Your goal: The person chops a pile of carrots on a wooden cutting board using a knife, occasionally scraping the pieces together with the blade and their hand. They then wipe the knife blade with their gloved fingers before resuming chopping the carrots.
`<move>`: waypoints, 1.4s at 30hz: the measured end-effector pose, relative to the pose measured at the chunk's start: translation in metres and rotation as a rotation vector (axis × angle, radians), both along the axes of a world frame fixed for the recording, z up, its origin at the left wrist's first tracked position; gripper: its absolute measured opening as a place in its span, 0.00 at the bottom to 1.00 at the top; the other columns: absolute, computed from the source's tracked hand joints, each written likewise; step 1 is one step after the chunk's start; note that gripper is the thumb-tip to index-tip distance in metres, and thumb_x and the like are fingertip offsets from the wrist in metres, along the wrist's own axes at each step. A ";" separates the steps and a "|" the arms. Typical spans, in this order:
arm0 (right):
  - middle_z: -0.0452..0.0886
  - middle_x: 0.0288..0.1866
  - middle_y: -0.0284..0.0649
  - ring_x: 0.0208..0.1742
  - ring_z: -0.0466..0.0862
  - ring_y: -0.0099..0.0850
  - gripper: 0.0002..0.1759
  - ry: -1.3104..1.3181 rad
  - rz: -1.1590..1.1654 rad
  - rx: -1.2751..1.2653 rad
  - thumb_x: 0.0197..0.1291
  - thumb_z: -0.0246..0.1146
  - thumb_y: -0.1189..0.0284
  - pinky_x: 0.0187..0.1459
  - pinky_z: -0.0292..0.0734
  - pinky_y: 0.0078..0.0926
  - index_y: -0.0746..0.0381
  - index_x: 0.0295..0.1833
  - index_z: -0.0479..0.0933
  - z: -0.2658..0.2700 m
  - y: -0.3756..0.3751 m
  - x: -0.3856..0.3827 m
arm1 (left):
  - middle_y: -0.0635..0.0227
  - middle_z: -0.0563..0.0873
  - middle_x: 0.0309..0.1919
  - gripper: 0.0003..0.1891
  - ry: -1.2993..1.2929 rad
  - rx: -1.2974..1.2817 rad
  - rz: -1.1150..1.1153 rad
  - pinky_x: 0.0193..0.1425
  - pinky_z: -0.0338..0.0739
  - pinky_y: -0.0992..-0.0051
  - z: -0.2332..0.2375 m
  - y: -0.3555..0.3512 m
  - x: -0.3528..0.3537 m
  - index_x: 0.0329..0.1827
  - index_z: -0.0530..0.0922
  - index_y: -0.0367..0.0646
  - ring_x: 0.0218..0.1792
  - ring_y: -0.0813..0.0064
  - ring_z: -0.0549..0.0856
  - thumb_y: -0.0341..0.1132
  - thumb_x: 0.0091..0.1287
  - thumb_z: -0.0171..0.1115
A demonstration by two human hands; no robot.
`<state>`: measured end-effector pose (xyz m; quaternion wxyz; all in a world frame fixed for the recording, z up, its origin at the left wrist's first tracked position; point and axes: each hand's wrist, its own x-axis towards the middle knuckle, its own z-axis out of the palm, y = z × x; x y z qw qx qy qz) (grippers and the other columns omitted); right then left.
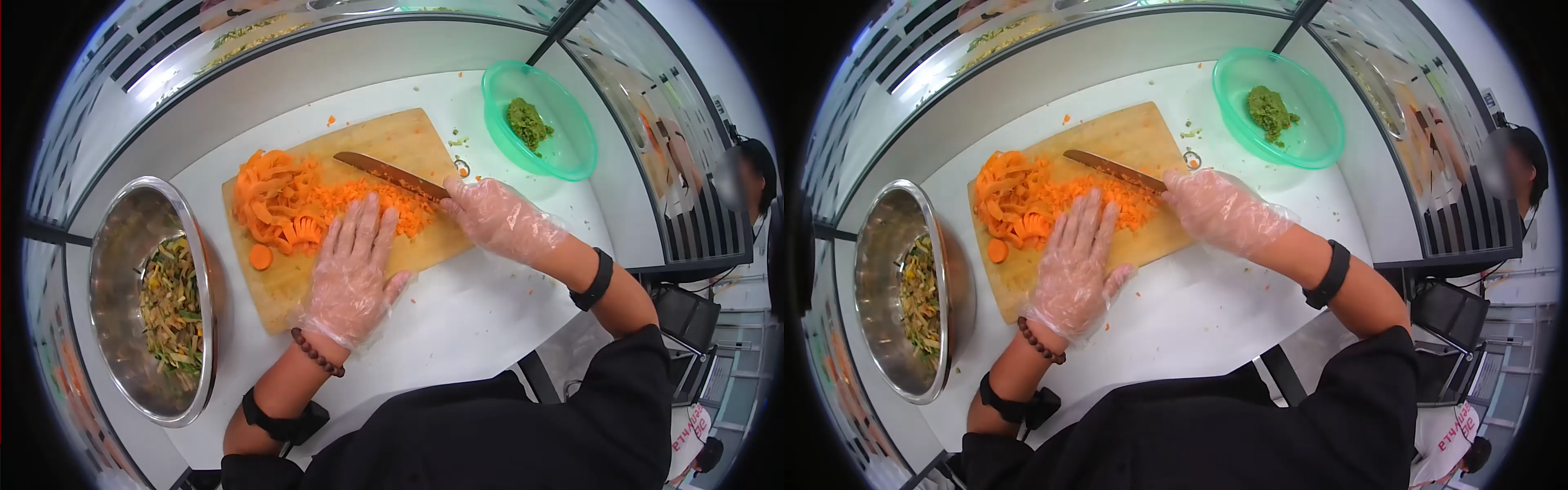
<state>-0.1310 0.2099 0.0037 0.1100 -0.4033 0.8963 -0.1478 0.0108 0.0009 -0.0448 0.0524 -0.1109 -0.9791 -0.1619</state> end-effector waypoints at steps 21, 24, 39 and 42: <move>0.82 0.27 0.57 0.32 0.85 0.58 0.08 -0.069 -0.036 0.037 0.70 0.57 0.73 0.35 0.80 0.55 0.67 0.44 0.74 0.005 -0.017 0.034 | 0.46 0.67 0.76 0.44 0.037 0.077 0.021 0.81 0.62 0.53 0.005 -0.001 0.016 0.79 0.64 0.30 0.76 0.47 0.68 0.38 0.61 0.74; 0.78 0.24 0.57 0.30 0.81 0.60 0.09 -0.007 -0.043 0.040 0.73 0.59 0.72 0.32 0.76 0.54 0.67 0.44 0.70 0.012 -0.012 0.035 | 0.46 0.68 0.76 0.44 0.034 0.069 0.018 0.80 0.63 0.54 0.005 -0.002 0.016 0.79 0.64 0.31 0.76 0.47 0.68 0.38 0.60 0.74; 0.76 0.21 0.56 0.27 0.80 0.58 0.09 -0.049 -0.054 -0.070 0.72 0.60 0.72 0.29 0.75 0.54 0.67 0.44 0.70 -0.006 -0.001 0.027 | 0.42 0.65 0.77 0.43 0.005 0.081 0.007 0.81 0.61 0.54 0.019 -0.003 0.018 0.79 0.63 0.28 0.77 0.45 0.67 0.41 0.66 0.71; 0.76 0.21 0.55 0.27 0.80 0.58 0.08 0.064 -0.030 -0.131 0.72 0.59 0.73 0.29 0.74 0.54 0.67 0.45 0.70 -0.001 0.004 0.033 | 0.40 0.65 0.78 0.42 0.038 0.054 0.019 0.81 0.61 0.54 0.028 -0.005 0.016 0.78 0.63 0.26 0.77 0.44 0.67 0.41 0.67 0.71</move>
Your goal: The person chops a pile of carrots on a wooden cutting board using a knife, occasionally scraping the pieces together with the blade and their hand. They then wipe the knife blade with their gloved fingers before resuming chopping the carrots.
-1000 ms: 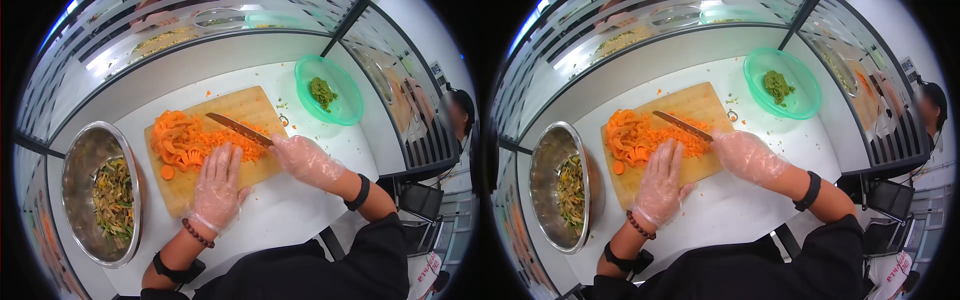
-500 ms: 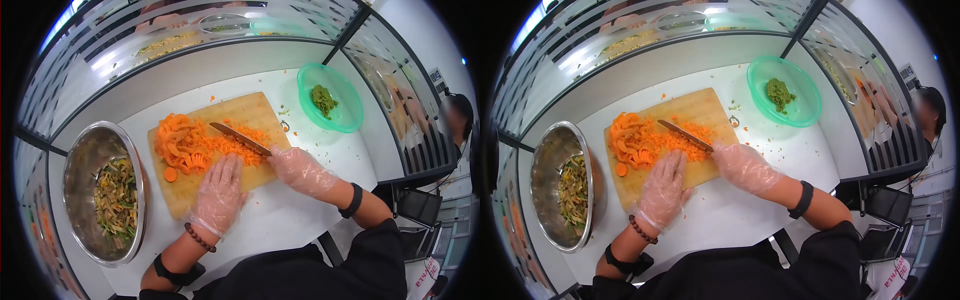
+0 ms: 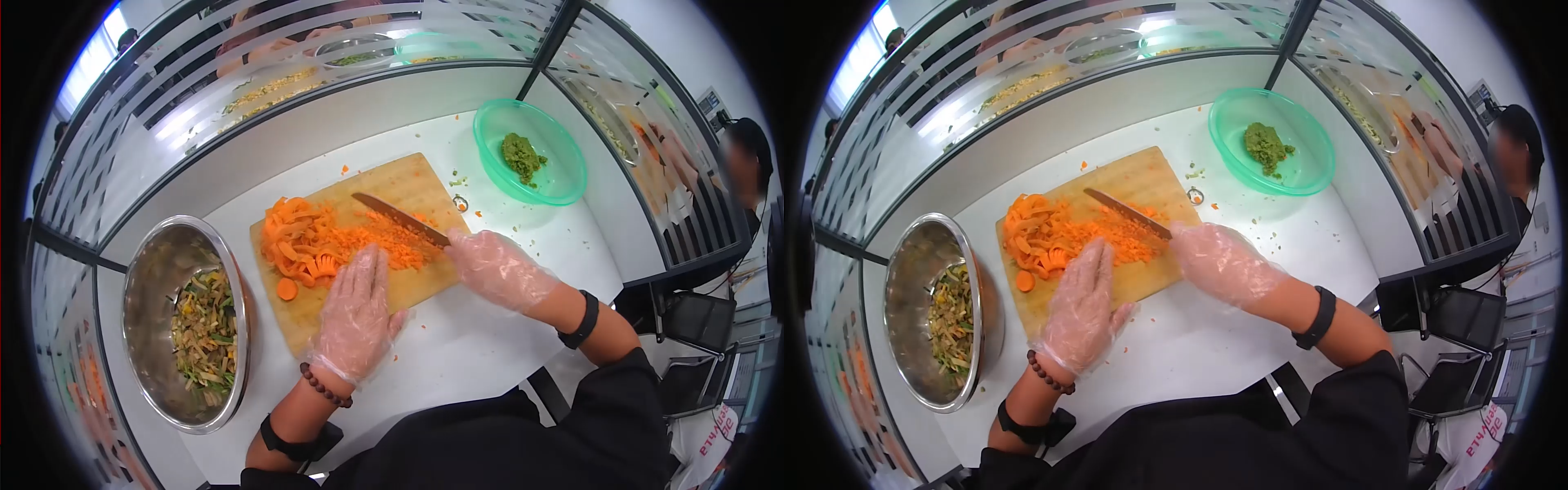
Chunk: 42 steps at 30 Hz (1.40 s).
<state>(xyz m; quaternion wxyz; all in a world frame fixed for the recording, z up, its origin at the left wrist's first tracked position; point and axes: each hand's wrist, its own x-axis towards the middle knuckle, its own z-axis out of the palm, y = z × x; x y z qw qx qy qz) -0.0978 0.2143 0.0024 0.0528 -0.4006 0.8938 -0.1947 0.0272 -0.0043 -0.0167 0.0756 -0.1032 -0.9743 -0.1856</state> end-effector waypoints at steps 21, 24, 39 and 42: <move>0.77 0.23 0.56 0.29 0.81 0.58 0.08 -0.042 -0.053 0.089 0.72 0.59 0.73 0.32 0.76 0.55 0.68 0.45 0.70 -0.008 -0.022 0.024 | 0.45 0.74 0.69 0.34 -0.086 -0.066 -0.028 0.74 0.71 0.56 0.000 0.005 0.012 0.70 0.73 0.27 0.67 0.47 0.76 0.38 0.64 0.70; 0.78 0.24 0.57 0.30 0.82 0.58 0.08 -0.082 -0.020 0.069 0.71 0.59 0.74 0.32 0.76 0.56 0.68 0.45 0.70 -0.001 -0.020 0.019 | 0.45 0.74 0.70 0.34 -0.076 -0.061 -0.024 0.74 0.71 0.55 -0.004 0.005 0.013 0.70 0.73 0.27 0.68 0.46 0.76 0.38 0.64 0.70; 0.75 0.24 0.52 0.28 0.79 0.55 0.13 0.042 0.079 -0.028 0.65 0.59 0.79 0.31 0.75 0.53 0.69 0.53 0.69 0.007 -0.017 0.030 | 0.43 0.71 0.74 0.33 -0.120 0.014 -0.023 0.75 0.70 0.54 0.007 0.008 0.014 0.72 0.74 0.36 0.70 0.47 0.75 0.35 0.62 0.71; 0.78 0.27 0.59 0.35 0.81 0.62 0.08 -0.122 0.049 -0.085 0.72 0.58 0.74 0.33 0.74 0.55 0.68 0.48 0.68 0.018 -0.015 0.035 | 0.43 0.71 0.73 0.32 -0.097 -0.005 -0.037 0.74 0.72 0.54 0.011 0.007 0.018 0.71 0.75 0.35 0.69 0.48 0.76 0.34 0.62 0.71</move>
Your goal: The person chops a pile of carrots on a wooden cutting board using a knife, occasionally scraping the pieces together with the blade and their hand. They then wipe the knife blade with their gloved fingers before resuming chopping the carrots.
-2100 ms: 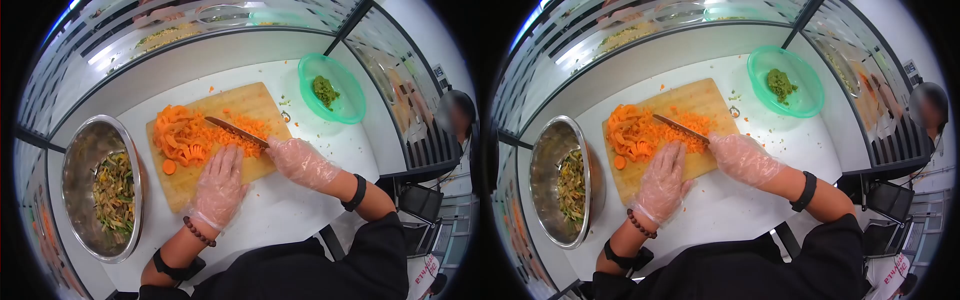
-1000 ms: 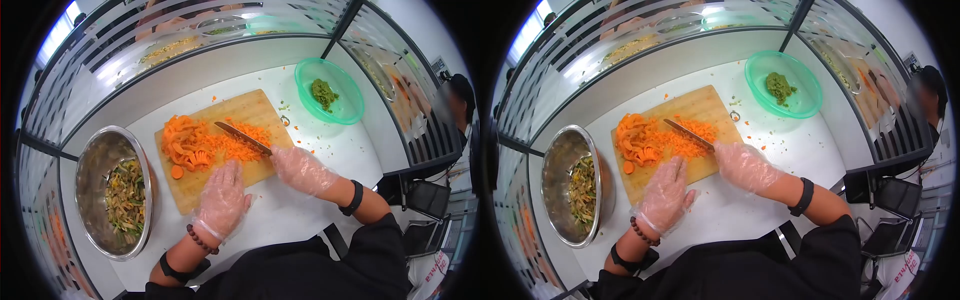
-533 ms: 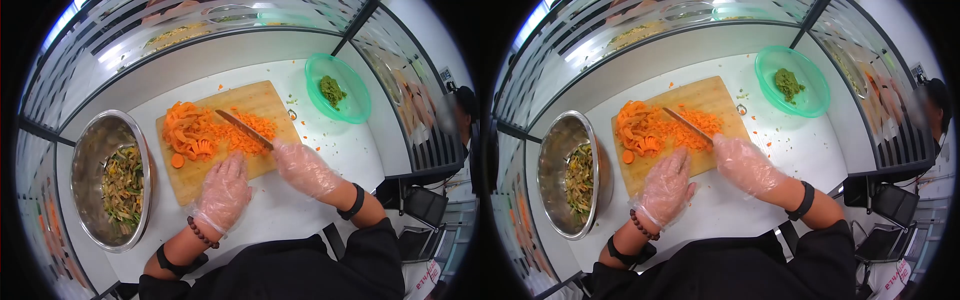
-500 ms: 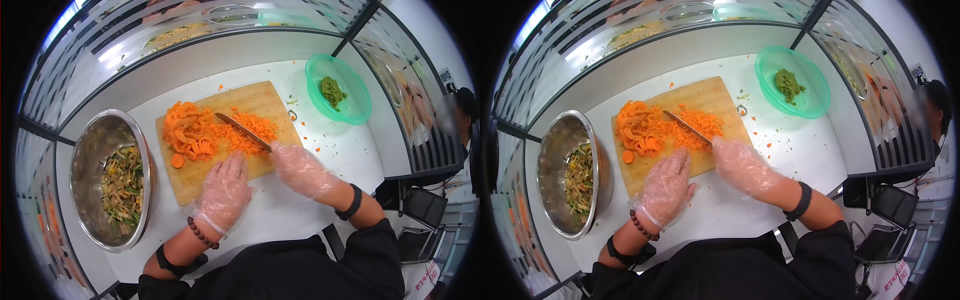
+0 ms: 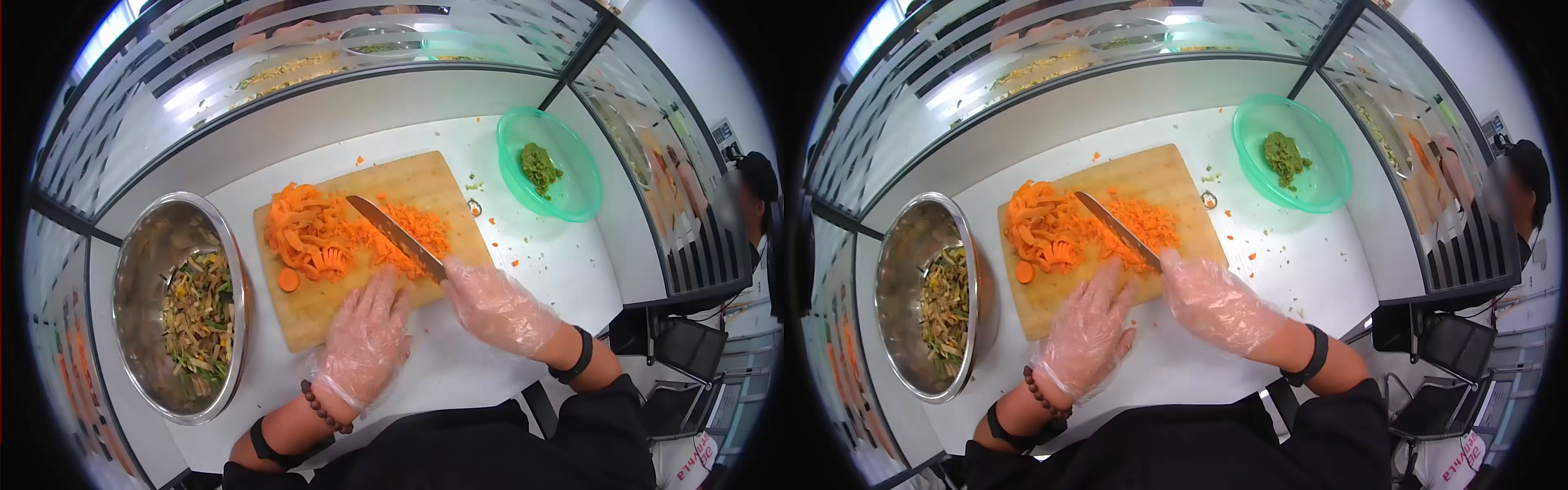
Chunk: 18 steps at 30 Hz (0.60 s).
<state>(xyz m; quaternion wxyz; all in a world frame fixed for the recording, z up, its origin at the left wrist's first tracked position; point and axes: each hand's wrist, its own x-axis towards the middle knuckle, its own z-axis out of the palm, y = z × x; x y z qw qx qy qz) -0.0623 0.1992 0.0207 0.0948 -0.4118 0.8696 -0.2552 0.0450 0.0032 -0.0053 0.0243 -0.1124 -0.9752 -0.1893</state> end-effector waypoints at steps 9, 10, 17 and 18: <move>0.78 0.21 0.41 0.18 0.79 0.31 0.25 -0.502 -0.232 -0.099 0.71 0.51 0.74 0.27 0.78 0.33 0.69 0.72 0.66 0.008 -0.003 0.026 | 0.50 0.86 0.54 0.22 0.142 0.113 0.015 0.56 0.83 0.57 0.016 -0.025 -0.001 0.61 0.81 0.39 0.51 0.50 0.87 0.24 0.62 0.63; 0.78 0.20 0.40 0.18 0.79 0.30 0.27 -0.515 -0.225 -0.084 0.71 0.51 0.74 0.27 0.78 0.32 0.68 0.74 0.64 0.010 -0.003 0.027 | 0.52 0.86 0.52 0.22 0.166 0.107 0.010 0.55 0.83 0.58 0.014 -0.028 -0.004 0.60 0.81 0.39 0.50 0.52 0.87 0.24 0.60 0.63; 0.79 0.27 0.62 0.32 0.82 0.61 0.27 -0.580 -0.240 0.028 0.68 0.55 0.74 0.38 0.75 0.54 0.69 0.72 0.67 0.028 -0.005 0.031 | 0.63 0.79 0.33 0.20 0.211 0.002 0.058 0.41 0.78 0.59 0.017 -0.037 -0.009 0.53 0.82 0.40 0.37 0.60 0.83 0.22 0.56 0.62; 0.79 0.27 0.62 0.31 0.82 0.61 0.27 -0.629 -0.251 0.055 0.68 0.56 0.74 0.38 0.75 0.54 0.69 0.72 0.67 0.030 -0.003 0.033 | 0.63 0.80 0.33 0.19 0.223 0.001 0.071 0.41 0.78 0.60 0.018 -0.038 -0.008 0.52 0.82 0.42 0.37 0.60 0.84 0.22 0.56 0.63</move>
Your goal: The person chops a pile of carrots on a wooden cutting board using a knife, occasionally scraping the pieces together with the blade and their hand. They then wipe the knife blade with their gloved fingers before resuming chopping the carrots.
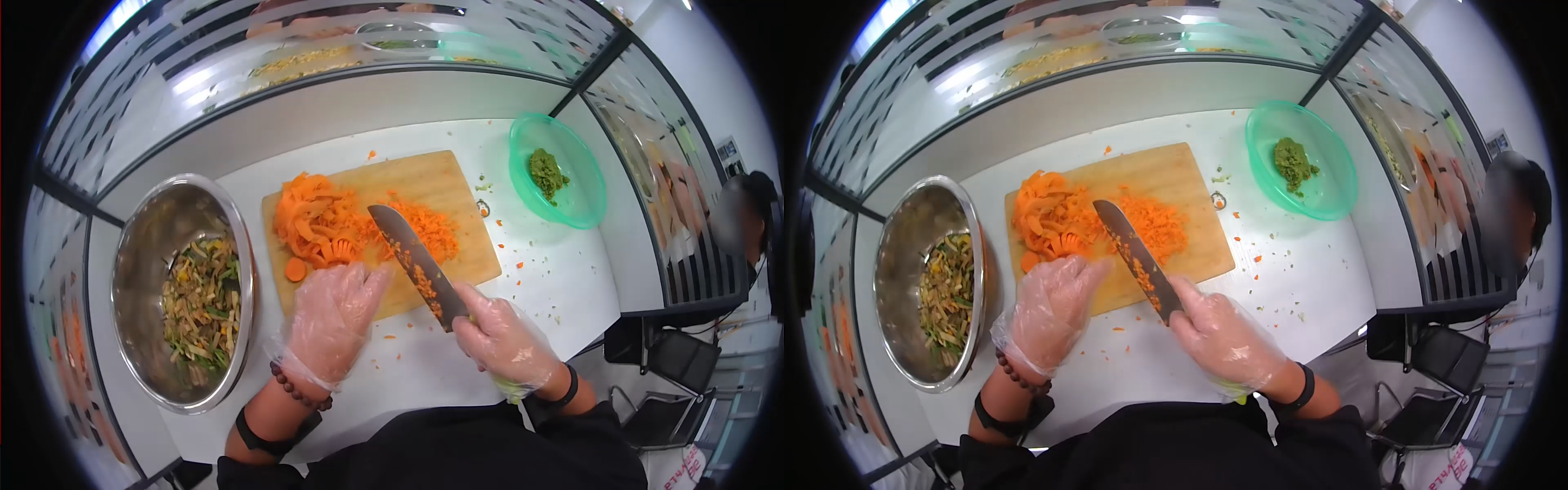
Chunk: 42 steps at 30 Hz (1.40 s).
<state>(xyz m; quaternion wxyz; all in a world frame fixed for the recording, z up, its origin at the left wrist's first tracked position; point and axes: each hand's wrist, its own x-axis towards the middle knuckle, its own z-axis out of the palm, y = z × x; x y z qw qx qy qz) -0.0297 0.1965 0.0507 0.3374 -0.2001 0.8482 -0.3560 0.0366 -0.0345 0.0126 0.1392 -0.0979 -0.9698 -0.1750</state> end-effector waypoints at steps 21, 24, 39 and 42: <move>0.80 0.27 0.64 0.31 0.81 0.64 0.26 0.288 0.049 0.061 0.68 0.58 0.78 0.36 0.74 0.59 0.73 0.70 0.66 -0.030 -0.011 0.004 | 0.61 0.81 0.32 0.12 -0.073 0.060 0.043 0.41 0.79 0.56 -0.014 0.000 0.013 0.51 0.82 0.43 0.36 0.55 0.85 0.31 0.65 0.66; 0.80 0.27 0.64 0.32 0.81 0.64 0.26 0.245 0.024 0.056 0.69 0.58 0.77 0.36 0.74 0.59 0.73 0.71 0.66 -0.022 -0.013 0.008 | 0.61 0.81 0.32 0.12 -0.124 0.056 0.046 0.41 0.79 0.56 -0.013 0.000 0.013 0.51 0.81 0.44 0.36 0.55 0.85 0.32 0.65 0.66; 0.80 0.29 0.64 0.34 0.81 0.64 0.27 0.258 0.045 0.026 0.69 0.58 0.76 0.39 0.74 0.60 0.72 0.71 0.66 -0.026 -0.026 0.003 | 0.61 0.82 0.34 0.14 -0.200 0.039 0.038 0.43 0.79 0.55 -0.011 0.003 0.012 0.54 0.81 0.45 0.37 0.55 0.85 0.34 0.66 0.67; 0.80 0.27 0.60 0.31 0.81 0.58 0.27 0.330 0.062 0.030 0.70 0.57 0.76 0.36 0.74 0.55 0.72 0.72 0.65 -0.040 -0.029 -0.001 | 0.61 0.82 0.34 0.14 -0.180 0.068 0.024 0.42 0.79 0.55 -0.009 0.002 0.011 0.54 0.81 0.45 0.37 0.55 0.85 0.34 0.67 0.67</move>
